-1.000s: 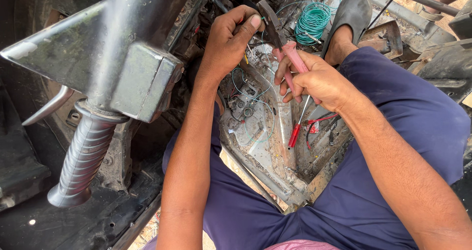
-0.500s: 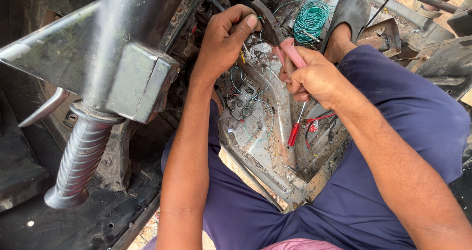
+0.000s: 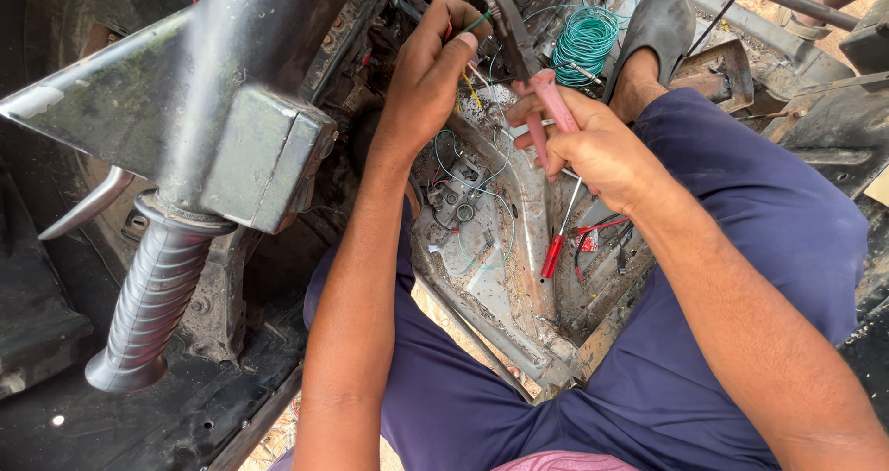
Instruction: The person sits on the motorcycle and works on the wiring near the handlebars. They strip wire insulation, twist wires together, and use pliers and a screwdriver to connect and secure the electrical components.
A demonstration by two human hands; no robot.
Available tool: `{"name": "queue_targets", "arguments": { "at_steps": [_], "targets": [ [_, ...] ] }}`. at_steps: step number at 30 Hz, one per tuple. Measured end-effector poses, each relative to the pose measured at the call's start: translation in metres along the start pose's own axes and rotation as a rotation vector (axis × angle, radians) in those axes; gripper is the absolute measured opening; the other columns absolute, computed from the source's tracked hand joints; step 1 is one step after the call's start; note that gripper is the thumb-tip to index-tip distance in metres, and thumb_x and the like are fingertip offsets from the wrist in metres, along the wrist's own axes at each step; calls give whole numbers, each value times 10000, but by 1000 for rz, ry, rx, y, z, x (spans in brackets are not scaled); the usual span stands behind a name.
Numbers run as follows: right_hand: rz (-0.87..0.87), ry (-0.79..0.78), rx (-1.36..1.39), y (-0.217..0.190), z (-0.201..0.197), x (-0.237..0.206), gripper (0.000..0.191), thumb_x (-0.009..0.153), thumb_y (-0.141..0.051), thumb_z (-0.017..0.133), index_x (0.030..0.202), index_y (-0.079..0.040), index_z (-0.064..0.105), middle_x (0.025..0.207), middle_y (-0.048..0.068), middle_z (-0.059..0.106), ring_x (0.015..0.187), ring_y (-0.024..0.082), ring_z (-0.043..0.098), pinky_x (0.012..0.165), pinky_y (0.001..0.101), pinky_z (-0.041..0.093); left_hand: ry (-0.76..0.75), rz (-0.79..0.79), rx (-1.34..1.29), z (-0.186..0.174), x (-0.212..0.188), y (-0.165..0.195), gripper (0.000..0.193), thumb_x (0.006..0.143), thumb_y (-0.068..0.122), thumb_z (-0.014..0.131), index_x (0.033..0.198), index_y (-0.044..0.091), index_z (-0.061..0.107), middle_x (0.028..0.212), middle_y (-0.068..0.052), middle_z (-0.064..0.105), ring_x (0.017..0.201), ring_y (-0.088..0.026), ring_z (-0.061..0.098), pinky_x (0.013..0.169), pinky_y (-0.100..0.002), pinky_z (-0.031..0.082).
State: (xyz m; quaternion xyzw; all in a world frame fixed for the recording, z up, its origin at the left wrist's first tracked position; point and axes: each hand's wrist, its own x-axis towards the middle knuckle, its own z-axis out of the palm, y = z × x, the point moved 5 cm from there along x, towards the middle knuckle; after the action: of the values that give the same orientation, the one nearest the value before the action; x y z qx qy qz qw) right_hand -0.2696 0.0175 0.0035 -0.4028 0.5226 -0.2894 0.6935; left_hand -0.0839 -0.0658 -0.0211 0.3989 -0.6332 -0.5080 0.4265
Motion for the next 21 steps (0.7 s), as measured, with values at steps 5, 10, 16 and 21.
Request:
{"name": "queue_targets", "arguments": {
  "at_steps": [5, 10, 16, 21],
  "targets": [
    [-33, 101, -197, 3, -7, -7, 731, 697, 101, 570, 1400, -83, 639, 1017, 67, 568, 882, 151, 557, 652, 268, 499, 74, 9, 35, -3, -2, -1, 158, 1103, 223, 525, 1151, 75, 553, 925, -17, 627, 858, -96, 646, 771, -300, 562],
    [-90, 100, -220, 5, -5, -8, 595, 721, 86, 573, 1292, -56, 663, 995, 11, 622, 873, 99, 589, 664, 257, 519, 70, 55, -29, -2, 0, 0, 159, 1114, 240, 525, 1139, 84, 544, 930, -35, 677, 865, -102, 694, 752, -305, 592],
    [-226, 99, -311, -3, -3, -5, 370, 716, 92, 581, 1054, 4, 703, 946, 29, 545, 783, 127, 566, 638, 284, 488, 73, 34, -80, -1, 4, -4, 149, 1111, 228, 513, 1118, 83, 546, 916, -39, 676, 862, -98, 712, 727, -290, 609],
    [-168, 137, -273, -1, -1, -2, 276, 685, 83, 604, 938, -4, 672, 870, 21, 530, 722, 126, 553, 598, 277, 500, 111, 7, -203, 1, 8, -8, 162, 1109, 238, 516, 1123, 77, 539, 833, -46, 682, 749, -101, 675, 681, -282, 567]
  ]
}}
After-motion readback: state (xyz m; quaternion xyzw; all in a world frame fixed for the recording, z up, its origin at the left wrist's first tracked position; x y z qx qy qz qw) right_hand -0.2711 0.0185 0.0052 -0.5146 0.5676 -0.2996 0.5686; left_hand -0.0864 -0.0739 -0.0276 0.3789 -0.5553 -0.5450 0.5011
